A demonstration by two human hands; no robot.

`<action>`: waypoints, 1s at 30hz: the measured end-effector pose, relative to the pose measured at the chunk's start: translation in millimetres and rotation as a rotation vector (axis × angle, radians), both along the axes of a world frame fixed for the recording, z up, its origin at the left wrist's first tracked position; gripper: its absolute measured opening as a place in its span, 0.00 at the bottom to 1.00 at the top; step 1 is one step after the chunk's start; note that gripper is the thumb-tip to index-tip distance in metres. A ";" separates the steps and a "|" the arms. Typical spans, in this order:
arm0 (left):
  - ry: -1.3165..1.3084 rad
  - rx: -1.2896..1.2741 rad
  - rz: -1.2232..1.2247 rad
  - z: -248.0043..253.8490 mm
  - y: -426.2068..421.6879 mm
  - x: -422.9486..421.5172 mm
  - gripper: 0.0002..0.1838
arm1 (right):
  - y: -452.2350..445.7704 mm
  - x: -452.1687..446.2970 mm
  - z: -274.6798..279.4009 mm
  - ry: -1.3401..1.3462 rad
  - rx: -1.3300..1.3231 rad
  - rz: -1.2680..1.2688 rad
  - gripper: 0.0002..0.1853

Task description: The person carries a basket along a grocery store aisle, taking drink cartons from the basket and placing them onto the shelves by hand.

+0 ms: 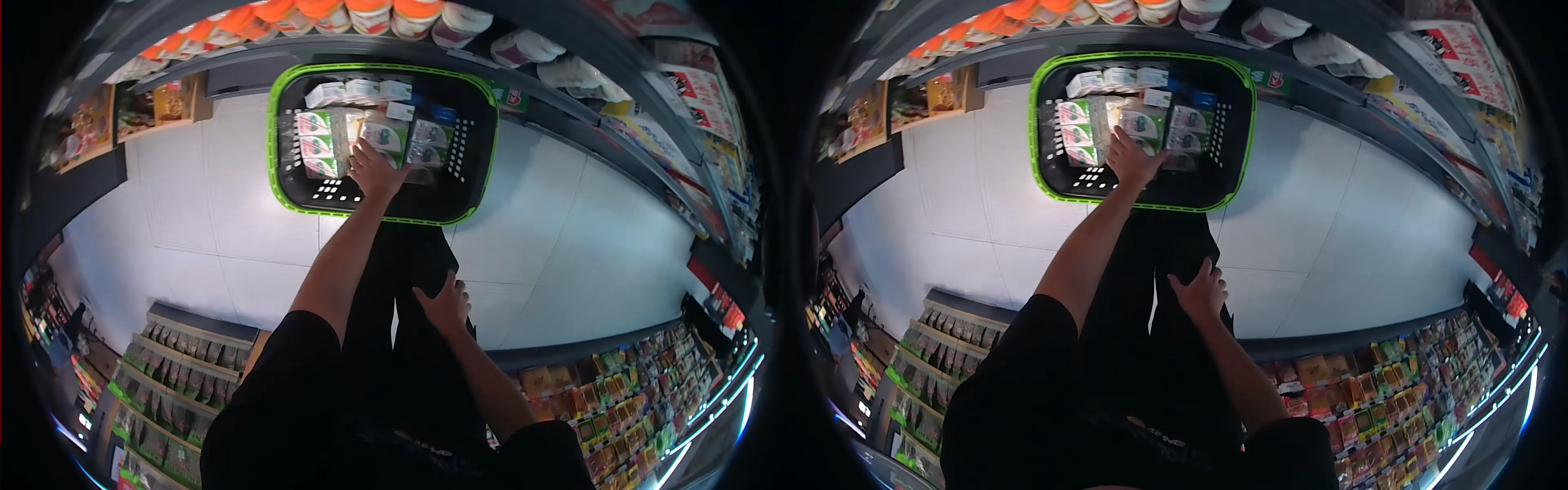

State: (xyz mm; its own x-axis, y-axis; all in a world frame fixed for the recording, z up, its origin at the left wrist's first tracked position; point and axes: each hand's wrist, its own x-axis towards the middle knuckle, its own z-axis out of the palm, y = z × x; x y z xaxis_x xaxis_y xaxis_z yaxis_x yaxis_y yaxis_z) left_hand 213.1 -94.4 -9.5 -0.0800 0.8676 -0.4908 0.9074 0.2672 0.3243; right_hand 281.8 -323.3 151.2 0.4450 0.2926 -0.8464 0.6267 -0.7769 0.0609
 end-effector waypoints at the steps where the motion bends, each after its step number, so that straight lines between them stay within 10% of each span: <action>1: 0.047 -0.039 0.033 -4.5 4.5 9.5 0.67 | 0.1 0.6 0.0 -0.009 -0.011 -0.010 0.49; 21: -0.229 -0.074 0.023 -33.1 22.0 -44.5 0.65 | -4.7 -4.5 5.2 0.095 -0.107 -0.114 0.49; 30: -0.789 0.164 0.178 62.9 -1.1 -87.1 0.42 | -4.7 2.4 15.5 0.110 -0.062 -0.202 0.46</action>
